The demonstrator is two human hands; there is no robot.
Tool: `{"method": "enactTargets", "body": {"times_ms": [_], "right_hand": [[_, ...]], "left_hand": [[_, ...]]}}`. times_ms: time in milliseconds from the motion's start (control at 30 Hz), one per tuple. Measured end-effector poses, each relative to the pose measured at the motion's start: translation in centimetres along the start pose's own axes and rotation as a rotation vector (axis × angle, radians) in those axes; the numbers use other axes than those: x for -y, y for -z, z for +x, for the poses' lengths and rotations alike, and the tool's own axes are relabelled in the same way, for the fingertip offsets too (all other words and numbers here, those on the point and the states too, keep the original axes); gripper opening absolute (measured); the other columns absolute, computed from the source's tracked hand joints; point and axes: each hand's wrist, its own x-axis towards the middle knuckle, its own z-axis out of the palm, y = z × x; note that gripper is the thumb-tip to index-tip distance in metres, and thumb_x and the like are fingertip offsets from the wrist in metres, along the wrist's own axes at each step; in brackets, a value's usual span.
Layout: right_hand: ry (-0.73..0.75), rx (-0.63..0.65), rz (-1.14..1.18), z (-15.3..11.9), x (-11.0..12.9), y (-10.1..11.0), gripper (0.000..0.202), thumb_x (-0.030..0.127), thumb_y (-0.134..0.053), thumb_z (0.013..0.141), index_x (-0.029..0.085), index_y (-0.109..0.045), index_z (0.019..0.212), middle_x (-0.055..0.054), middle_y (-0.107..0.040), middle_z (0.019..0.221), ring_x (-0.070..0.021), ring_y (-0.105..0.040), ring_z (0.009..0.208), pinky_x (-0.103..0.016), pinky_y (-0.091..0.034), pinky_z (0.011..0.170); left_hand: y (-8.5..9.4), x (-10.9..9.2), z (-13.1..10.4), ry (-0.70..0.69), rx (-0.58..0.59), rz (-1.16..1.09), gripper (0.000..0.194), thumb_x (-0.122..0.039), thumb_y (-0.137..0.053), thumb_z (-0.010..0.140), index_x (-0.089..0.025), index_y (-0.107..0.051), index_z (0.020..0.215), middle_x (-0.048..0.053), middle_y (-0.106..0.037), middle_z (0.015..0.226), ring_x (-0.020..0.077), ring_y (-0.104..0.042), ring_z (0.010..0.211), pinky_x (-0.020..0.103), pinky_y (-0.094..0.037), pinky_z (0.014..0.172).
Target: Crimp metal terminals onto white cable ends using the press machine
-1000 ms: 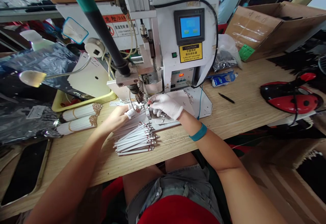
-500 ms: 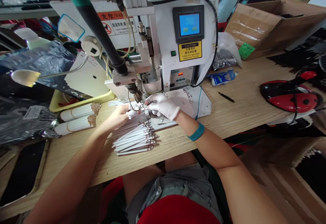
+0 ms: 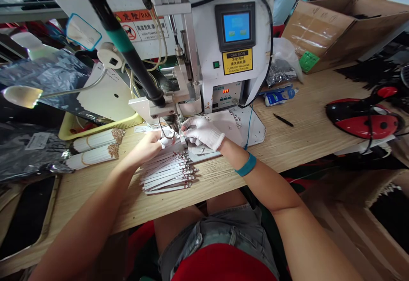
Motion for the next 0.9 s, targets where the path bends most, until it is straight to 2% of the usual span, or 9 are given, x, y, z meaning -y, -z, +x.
{"method": "enactTargets", "body": {"times_ms": [233,400,533,700,833,900], "right_hand": [[-0.012,-0.002,0.033,-0.1,0.1,-0.1,0.011,0.011,-0.065,0.074,0.015,-0.058,0.082,0.002,-0.052,0.066,-0.0038,-0.041,0.043,-0.014,-0.031,0.031],[0.011,0.005,0.027,0.0,0.0,0.0,0.012,0.012,-0.065,0.072,0.015,-0.057,0.081,0.002,-0.053,0.067,-0.0039,-0.042,0.043,-0.014,-0.032,0.031],[0.02,0.005,0.019,0.0,0.1,-0.1,0.014,0.009,-0.063,0.072,0.017,-0.056,0.081,0.002,-0.054,0.069,-0.0044,-0.044,0.045,-0.014,-0.032,0.03],[0.001,0.0,-0.018,-0.2,0.3,-0.3,0.012,0.012,-0.062,0.076,0.019,-0.053,0.079,0.005,-0.047,0.057,-0.0051,-0.041,0.042,-0.014,-0.029,0.03],[0.084,-0.037,-0.083,-0.3,0.8,1.2,0.013,0.021,-0.064,0.077,0.018,-0.056,0.086,0.002,-0.054,0.065,-0.0073,-0.047,0.046,-0.017,-0.034,0.032],[0.167,-0.139,-0.173,-0.2,1.1,2.4,0.015,0.025,-0.064,0.078,0.018,-0.058,0.09,0.0,-0.057,0.069,-0.0087,-0.05,0.05,-0.018,-0.037,0.034]], "left_hand": [[0.1,-0.1,0.0,0.009,0.045,-0.066,0.013,-0.026,-0.045,0.07,-0.018,-0.043,0.06,-0.003,-0.045,0.061,0.0109,-0.037,0.058,0.025,-0.03,0.056],[0.2,-0.2,0.0,0.01,0.042,-0.081,0.01,-0.026,-0.044,0.069,-0.019,-0.044,0.062,-0.004,-0.043,0.059,0.0111,-0.035,0.056,0.025,-0.029,0.055],[0.3,-0.3,-0.1,0.003,0.052,-0.051,0.013,-0.027,-0.044,0.072,-0.018,-0.048,0.063,-0.003,-0.048,0.062,0.0118,-0.039,0.059,0.025,-0.032,0.056],[0.5,-0.1,-0.1,-0.052,0.012,0.031,0.021,-0.031,-0.047,0.076,-0.015,-0.061,0.076,0.001,-0.062,0.074,0.0148,-0.051,0.068,0.025,-0.04,0.062],[1.9,-0.1,-1.3,-0.079,-0.014,0.196,0.025,-0.033,-0.052,0.076,-0.015,-0.068,0.08,0.004,-0.066,0.074,0.0147,-0.052,0.063,0.025,-0.039,0.059],[2.8,-0.2,-2.1,-0.055,0.066,0.262,0.026,-0.034,-0.054,0.075,-0.015,-0.071,0.081,0.004,-0.067,0.07,0.0141,-0.052,0.058,0.024,-0.039,0.056]]}}
